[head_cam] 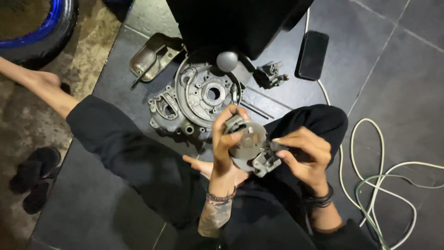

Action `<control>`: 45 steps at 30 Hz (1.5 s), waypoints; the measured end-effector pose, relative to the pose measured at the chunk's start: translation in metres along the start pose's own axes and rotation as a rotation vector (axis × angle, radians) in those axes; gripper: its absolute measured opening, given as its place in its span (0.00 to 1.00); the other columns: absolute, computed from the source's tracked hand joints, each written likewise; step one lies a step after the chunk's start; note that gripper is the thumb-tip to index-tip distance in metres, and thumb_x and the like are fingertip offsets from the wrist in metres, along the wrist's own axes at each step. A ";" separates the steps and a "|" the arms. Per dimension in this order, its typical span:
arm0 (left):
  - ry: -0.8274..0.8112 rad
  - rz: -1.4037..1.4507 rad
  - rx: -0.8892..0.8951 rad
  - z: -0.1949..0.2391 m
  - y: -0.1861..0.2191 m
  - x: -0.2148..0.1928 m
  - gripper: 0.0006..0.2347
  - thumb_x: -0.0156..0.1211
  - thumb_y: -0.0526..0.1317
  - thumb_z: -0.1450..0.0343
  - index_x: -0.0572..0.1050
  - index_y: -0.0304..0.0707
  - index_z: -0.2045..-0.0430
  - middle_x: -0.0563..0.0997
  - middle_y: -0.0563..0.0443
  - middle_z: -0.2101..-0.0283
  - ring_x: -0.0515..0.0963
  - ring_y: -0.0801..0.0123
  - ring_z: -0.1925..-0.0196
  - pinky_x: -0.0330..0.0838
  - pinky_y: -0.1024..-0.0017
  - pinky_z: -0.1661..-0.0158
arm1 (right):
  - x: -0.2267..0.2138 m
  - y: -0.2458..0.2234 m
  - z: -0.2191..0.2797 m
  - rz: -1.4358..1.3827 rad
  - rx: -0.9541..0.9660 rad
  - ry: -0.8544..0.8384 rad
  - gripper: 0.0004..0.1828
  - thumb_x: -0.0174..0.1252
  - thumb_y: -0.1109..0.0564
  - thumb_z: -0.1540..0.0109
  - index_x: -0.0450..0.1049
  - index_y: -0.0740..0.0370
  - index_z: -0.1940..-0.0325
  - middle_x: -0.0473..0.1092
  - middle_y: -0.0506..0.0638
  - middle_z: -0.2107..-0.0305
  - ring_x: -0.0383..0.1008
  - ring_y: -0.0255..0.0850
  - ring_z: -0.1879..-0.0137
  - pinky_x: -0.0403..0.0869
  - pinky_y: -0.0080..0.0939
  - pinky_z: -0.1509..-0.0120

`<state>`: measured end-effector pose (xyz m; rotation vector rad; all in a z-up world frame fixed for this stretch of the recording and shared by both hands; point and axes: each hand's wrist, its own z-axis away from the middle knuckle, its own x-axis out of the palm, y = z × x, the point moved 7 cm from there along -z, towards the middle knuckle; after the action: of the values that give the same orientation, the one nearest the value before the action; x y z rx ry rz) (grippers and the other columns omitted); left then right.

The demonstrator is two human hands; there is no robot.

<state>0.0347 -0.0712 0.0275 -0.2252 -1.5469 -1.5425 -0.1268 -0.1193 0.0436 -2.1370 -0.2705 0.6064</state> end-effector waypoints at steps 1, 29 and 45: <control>-0.006 0.005 0.004 0.001 0.009 0.011 0.18 0.59 0.51 0.42 0.70 0.37 0.68 0.71 0.54 0.74 0.67 0.79 0.73 0.60 0.80 0.74 | -0.012 0.001 -0.004 0.005 -0.007 0.000 0.11 0.68 0.55 0.40 0.81 0.68 0.65 0.76 0.59 0.74 0.73 0.48 0.75 0.72 0.44 0.68; -0.074 -0.307 0.295 0.005 0.007 -0.007 0.17 0.60 0.53 0.35 0.71 0.36 0.75 0.67 0.53 0.76 0.64 0.78 0.71 0.62 0.77 0.67 | -0.002 -0.047 -0.023 0.364 -0.358 -0.366 0.08 0.65 0.56 0.40 0.82 0.62 0.62 0.75 0.53 0.73 0.71 0.44 0.77 0.73 0.39 0.71; -0.064 -0.369 0.322 0.009 -0.002 -0.003 0.18 0.62 0.52 0.35 0.70 0.34 0.75 0.68 0.52 0.75 0.64 0.77 0.71 0.60 0.77 0.66 | 0.002 -0.045 -0.004 0.253 -0.329 -0.252 0.08 0.65 0.53 0.39 0.82 0.60 0.64 0.73 0.51 0.77 0.73 0.43 0.78 0.74 0.38 0.73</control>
<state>0.0308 -0.0627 0.0262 0.2062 -1.9400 -1.5405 -0.1225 -0.0946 0.0807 -2.4314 -0.2517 1.0424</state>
